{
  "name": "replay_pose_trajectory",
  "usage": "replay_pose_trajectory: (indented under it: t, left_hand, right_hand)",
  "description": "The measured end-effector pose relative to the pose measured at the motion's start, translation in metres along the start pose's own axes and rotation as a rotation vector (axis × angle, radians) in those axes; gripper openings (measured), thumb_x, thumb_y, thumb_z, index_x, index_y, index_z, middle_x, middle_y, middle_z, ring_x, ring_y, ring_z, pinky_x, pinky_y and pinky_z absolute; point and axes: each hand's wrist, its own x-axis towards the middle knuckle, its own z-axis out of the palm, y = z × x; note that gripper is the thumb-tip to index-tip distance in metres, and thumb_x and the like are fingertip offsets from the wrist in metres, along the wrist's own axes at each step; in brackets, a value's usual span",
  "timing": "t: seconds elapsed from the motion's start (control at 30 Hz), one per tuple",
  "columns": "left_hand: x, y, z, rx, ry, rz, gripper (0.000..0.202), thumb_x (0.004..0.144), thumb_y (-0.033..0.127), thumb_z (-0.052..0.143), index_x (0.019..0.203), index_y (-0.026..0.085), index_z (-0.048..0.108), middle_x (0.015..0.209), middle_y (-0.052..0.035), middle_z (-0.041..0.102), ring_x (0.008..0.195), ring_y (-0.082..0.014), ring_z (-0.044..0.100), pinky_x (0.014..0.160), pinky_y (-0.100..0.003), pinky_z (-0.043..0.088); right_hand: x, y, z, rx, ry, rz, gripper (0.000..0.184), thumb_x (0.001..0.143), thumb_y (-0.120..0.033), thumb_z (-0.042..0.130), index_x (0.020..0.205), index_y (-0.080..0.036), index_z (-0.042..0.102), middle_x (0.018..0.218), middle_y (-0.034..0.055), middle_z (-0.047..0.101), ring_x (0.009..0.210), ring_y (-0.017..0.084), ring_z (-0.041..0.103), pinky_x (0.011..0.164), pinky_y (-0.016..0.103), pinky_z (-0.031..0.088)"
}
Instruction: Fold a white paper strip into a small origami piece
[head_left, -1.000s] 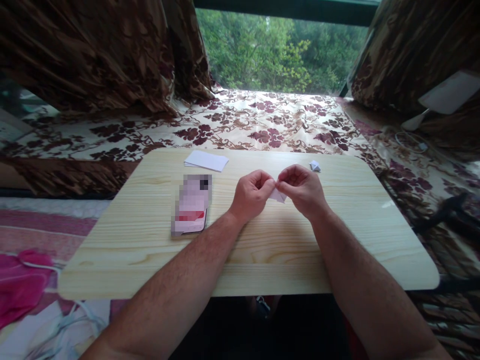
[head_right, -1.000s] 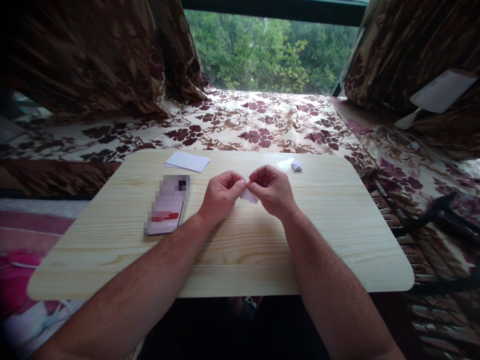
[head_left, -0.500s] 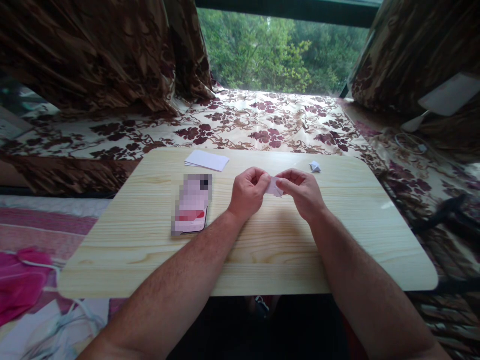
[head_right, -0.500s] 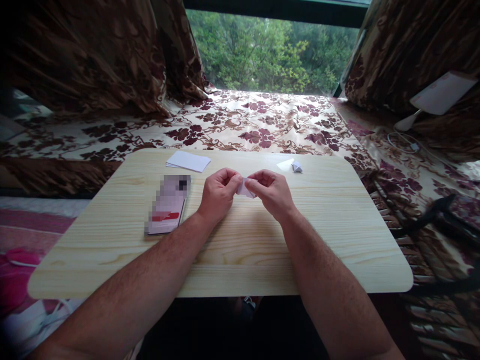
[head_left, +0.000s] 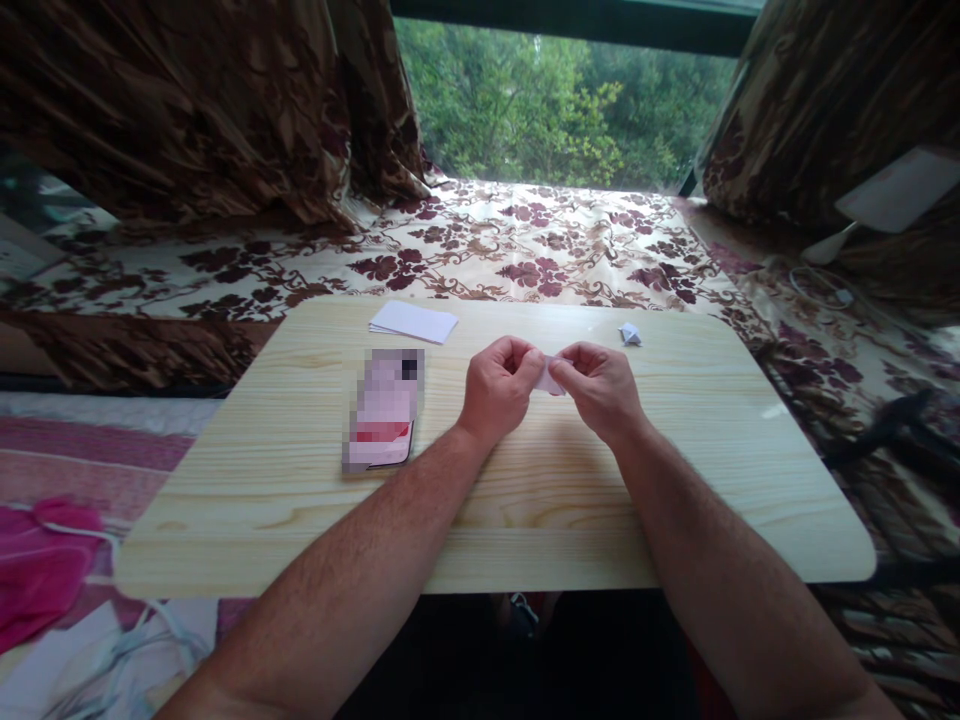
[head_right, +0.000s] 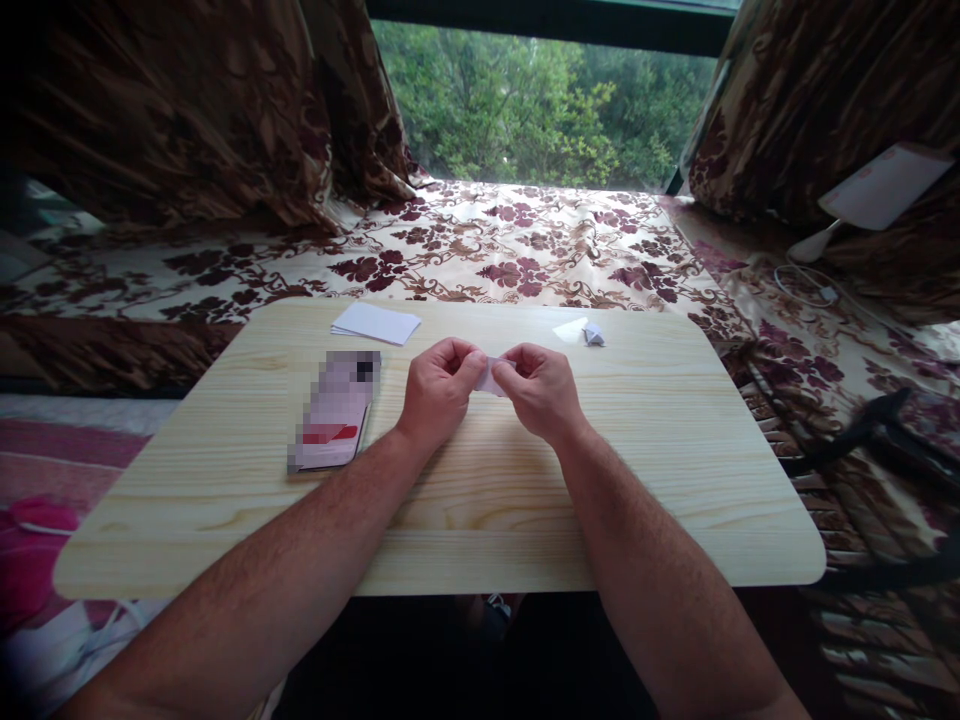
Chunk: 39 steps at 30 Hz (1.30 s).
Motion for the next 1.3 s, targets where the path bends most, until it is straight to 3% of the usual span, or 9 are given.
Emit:
replay_pose_trajectory:
  t: [0.3,0.53,0.7,0.87,1.3]
  left_hand:
    - [-0.0008,-0.0019,0.0009,0.023,0.055,0.029,0.025,0.084,0.040,0.067,0.075,0.017,0.062,0.062,0.0023,0.054,0.054,-0.0093,0.044,0.051,-0.022,0.035]
    - [-0.0025,-0.0021,0.0012,0.103,0.111,0.070,0.025,0.085,0.042,0.065,0.078,0.018,0.063,0.064,0.0021,0.056,0.056,-0.0102,0.046,0.053,-0.023,0.037]
    - [-0.0063,0.0027,0.0029,0.150,0.148,0.097,0.024,0.086,0.041,0.064,0.078,0.018,0.063,0.064,0.0025,0.057,0.057,-0.0105,0.049,0.055,-0.023,0.040]
    - [-0.0042,0.0018,0.0027,0.090,0.129,0.063,0.025,0.085,0.042,0.066,0.077,0.018,0.063,0.063,0.0025,0.055,0.055,-0.0097,0.046,0.051,-0.023,0.037]
    - [0.0014,0.0000,-0.0002,-0.081,0.035,-0.049,0.026,0.080,0.041,0.072,0.074,0.017,0.063,0.057,0.0023,0.058,0.052,-0.0099,0.051,0.049,-0.022,0.040]
  right_hand:
    - [0.0008,-0.0020,0.0012,0.140,-0.049,0.080,0.013,0.073,-0.027,0.073,0.072,-0.016,0.066,0.058,-0.0013,0.063,0.053,0.012,0.058,0.052,0.024,0.048]
    - [-0.0023,-0.0055,0.0010,0.050,-0.083,0.072,0.014,0.072,-0.027,0.074,0.071,-0.016,0.065,0.057,-0.0013,0.064,0.052,0.011,0.057,0.050,0.023,0.045]
    - [-0.0029,-0.0057,0.0022,0.037,-0.061,0.061,0.023,0.077,-0.037,0.074,0.071,-0.016,0.065,0.059,0.0000,0.064,0.054,0.012,0.059,0.051,0.024,0.048]
    - [-0.0021,-0.0063,0.0022,0.084,-0.036,0.065,0.028,0.077,-0.043,0.074,0.071,-0.016,0.067,0.063,-0.0001,0.064,0.057,0.012,0.059,0.055,0.026,0.056]
    - [-0.0010,-0.0064,-0.0021,0.117,-0.094,0.023,0.025,0.078,-0.041,0.074,0.073,-0.017,0.067,0.065,0.0000,0.066,0.059,0.012,0.059,0.057,0.026,0.056]
